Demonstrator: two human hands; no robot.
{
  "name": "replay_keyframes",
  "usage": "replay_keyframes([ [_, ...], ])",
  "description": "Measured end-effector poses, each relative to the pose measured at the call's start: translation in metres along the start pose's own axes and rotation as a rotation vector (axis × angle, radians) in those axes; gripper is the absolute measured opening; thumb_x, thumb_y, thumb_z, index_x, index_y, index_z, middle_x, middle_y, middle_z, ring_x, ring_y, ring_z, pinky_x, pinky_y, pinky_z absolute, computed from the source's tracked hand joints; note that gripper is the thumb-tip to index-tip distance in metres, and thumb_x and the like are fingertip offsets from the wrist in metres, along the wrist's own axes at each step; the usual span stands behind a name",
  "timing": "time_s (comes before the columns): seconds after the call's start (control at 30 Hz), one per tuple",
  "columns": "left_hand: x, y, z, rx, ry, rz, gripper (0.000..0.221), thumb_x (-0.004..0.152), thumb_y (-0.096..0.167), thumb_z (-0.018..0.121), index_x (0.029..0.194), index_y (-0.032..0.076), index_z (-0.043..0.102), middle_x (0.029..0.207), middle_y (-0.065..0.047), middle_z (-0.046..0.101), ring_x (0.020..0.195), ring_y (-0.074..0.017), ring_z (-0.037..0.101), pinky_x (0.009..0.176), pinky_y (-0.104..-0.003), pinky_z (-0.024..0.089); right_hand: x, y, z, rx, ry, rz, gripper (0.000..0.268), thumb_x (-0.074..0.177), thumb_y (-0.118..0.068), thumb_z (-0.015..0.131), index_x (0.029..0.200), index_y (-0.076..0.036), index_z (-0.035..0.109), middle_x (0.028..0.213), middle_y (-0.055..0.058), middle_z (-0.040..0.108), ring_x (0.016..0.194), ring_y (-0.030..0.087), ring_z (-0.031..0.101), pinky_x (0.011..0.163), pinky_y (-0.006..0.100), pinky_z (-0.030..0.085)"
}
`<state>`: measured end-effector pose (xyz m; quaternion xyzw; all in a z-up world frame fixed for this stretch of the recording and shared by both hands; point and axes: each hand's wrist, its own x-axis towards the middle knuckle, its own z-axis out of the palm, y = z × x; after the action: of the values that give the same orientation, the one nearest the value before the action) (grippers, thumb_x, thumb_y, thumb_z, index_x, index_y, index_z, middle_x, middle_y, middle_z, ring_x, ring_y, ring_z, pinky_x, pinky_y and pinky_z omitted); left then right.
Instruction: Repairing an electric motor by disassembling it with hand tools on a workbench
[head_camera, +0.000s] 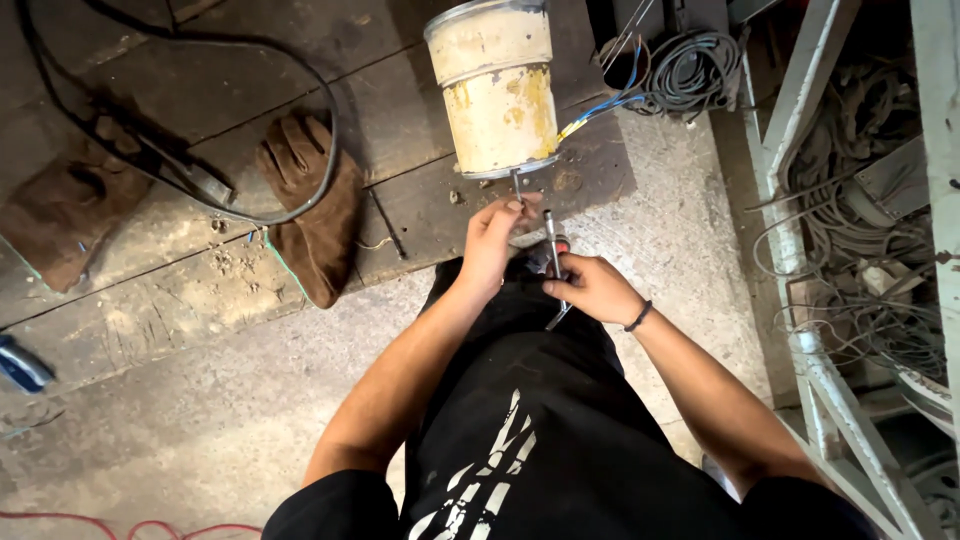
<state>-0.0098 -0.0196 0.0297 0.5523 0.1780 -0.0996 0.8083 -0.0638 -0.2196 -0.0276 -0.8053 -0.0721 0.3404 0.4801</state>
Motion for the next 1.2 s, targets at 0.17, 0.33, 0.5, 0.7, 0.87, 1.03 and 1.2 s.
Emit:
replay_keyframes([
  [0.17,0.001,-0.041,-0.031,0.243,-0.113,0.102,0.018,0.092,0.020,0.069,0.087,0.007,0.081,0.111,-0.016,0.073,0.112,-0.0262,0.066,0.103,-0.038,0.047,-0.004,0.017,0.001,0.023,0.027,0.013,0.026,0.089,-0.038,0.078,0.098,-0.015,0.073,0.077,0.007,0.074,0.075,0.026,0.072,0.065,0.041,0.053],
  [0.33,-0.022,-0.039,-0.033,0.262,-0.174,0.055,0.015,0.090,0.020,0.073,0.085,0.008,0.080,0.092,-0.012,0.072,0.098,-0.0231,0.069,0.096,-0.037,0.050,-0.009,0.009,-0.002,0.030,0.049,0.043,0.023,0.090,-0.035,0.077,0.098,-0.014,0.072,0.074,0.009,0.074,0.073,0.028,0.072,0.066,0.041,0.054],
  [0.5,-0.052,-0.011,-0.062,0.457,-0.299,0.097,0.016,0.090,0.019,0.072,0.093,0.005,0.079,0.097,-0.019,0.076,0.096,-0.0356,0.073,0.089,-0.048,0.054,-0.012,0.008,-0.002,0.100,-0.011,0.078,0.020,0.101,-0.030,0.061,0.102,-0.011,0.069,0.066,0.015,0.071,0.064,0.031,0.070,0.062,0.044,0.054],
  [0.7,-0.066,0.042,-0.164,0.781,-0.043,0.216,0.021,0.094,0.029,0.073,0.090,0.009,0.079,0.088,-0.016,0.073,0.084,-0.0337,0.072,0.080,-0.045,0.054,-0.013,-0.021,0.003,0.322,-0.155,0.126,0.037,0.103,-0.031,0.056,0.125,-0.002,0.066,0.056,0.010,0.064,0.043,0.017,0.059,0.040,0.027,0.044],
  [0.87,-0.047,0.077,-0.206,1.406,0.037,0.079,0.034,0.095,0.048,0.065,0.093,0.016,0.076,0.084,-0.011,0.073,0.083,-0.0366,0.073,0.074,-0.050,0.056,-0.018,-0.032,0.007,0.554,-0.264,-0.253,0.105,0.087,-0.050,0.070,0.165,-0.008,0.014,0.113,0.016,0.059,0.076,0.017,0.065,0.059,0.025,0.052],
  [1.03,-0.001,0.098,-0.191,1.672,-0.080,0.141,0.048,0.097,0.058,0.058,0.080,0.016,0.074,0.068,-0.010,0.072,0.072,-0.0360,0.075,0.067,-0.047,0.058,-0.012,-0.038,0.054,0.463,-0.062,-0.291,0.128,0.075,-0.041,0.090,0.166,-0.006,0.007,0.112,0.015,0.055,0.070,0.015,0.057,0.057,0.022,0.046],
  [1.2,0.046,0.087,-0.129,0.936,-0.521,-0.130,0.047,0.102,0.047,0.054,0.121,0.008,0.072,0.115,-0.021,0.074,0.114,-0.0414,0.067,0.098,-0.053,0.054,0.025,-0.058,0.120,1.021,0.377,-0.452,0.069,0.096,-0.034,0.053,0.153,0.004,0.043,0.074,0.015,0.054,0.047,0.008,0.038,0.048,0.022,0.032],
])
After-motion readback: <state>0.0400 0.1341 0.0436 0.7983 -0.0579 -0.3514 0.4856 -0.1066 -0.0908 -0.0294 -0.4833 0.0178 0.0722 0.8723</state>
